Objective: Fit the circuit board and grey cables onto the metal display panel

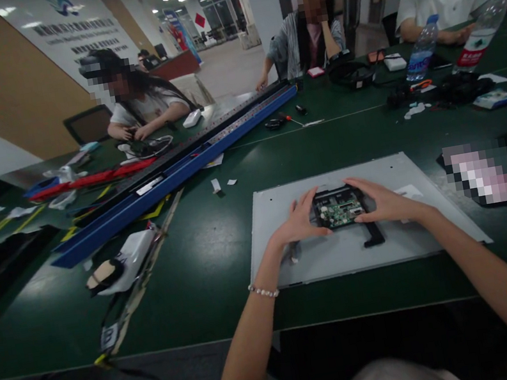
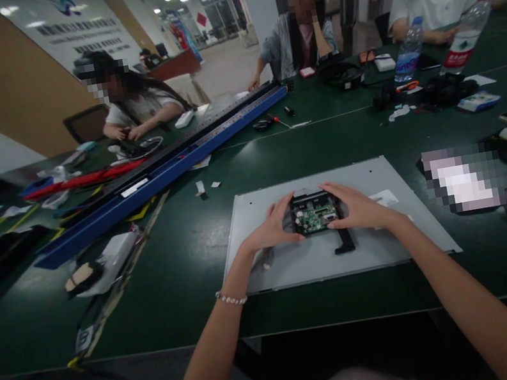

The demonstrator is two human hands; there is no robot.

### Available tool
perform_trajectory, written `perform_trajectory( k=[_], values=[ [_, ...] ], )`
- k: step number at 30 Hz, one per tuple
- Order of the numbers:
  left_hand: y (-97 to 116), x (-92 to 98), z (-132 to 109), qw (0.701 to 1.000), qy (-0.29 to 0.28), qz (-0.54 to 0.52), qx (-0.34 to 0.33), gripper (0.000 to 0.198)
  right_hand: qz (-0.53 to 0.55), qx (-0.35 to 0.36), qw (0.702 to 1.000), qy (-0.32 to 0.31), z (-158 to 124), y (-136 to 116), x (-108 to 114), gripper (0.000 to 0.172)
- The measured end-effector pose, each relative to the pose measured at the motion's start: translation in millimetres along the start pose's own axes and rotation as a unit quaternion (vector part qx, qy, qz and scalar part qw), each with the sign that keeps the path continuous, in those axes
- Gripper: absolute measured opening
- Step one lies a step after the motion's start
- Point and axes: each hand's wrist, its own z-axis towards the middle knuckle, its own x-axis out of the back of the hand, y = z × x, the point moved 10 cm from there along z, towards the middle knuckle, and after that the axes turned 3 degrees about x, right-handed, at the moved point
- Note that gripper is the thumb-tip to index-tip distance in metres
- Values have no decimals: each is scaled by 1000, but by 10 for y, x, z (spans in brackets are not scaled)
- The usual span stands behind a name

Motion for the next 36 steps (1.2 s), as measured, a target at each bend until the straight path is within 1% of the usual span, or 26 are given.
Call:
perform_trajectory(
  k=[5,12,14,18,23,28,31,36],
  values=[
    [-43,-36,34,1000,4,14,-10,115,4,-9,1000,5,-21,3,25,91],
    [-60,-53,59,999,6,31,-12,114,17,63,997,33,-12,32,24,92],
    [-49,-58,65,999,7,36,-16,114,14,71,997,34,-5,53,21,91],
    [-46,-67,80,999,12,50,-16,114,2,73,997,37,6,57,32,91],
    [-25,-48,59,998,16,53,-5,116,11,71,996,46,7,39,70,96],
    [21,-42,13,999,0,29,-19,117,34,83,995,54,-15,57,79,99],
    [-35,-19,18,1000,6,12,-7,115,44,83,994,62,-29,77,75,102],
    [-99,-38,49,1000,0,26,-6,114,60,73,994,59,-36,116,38,107]
  ],
)
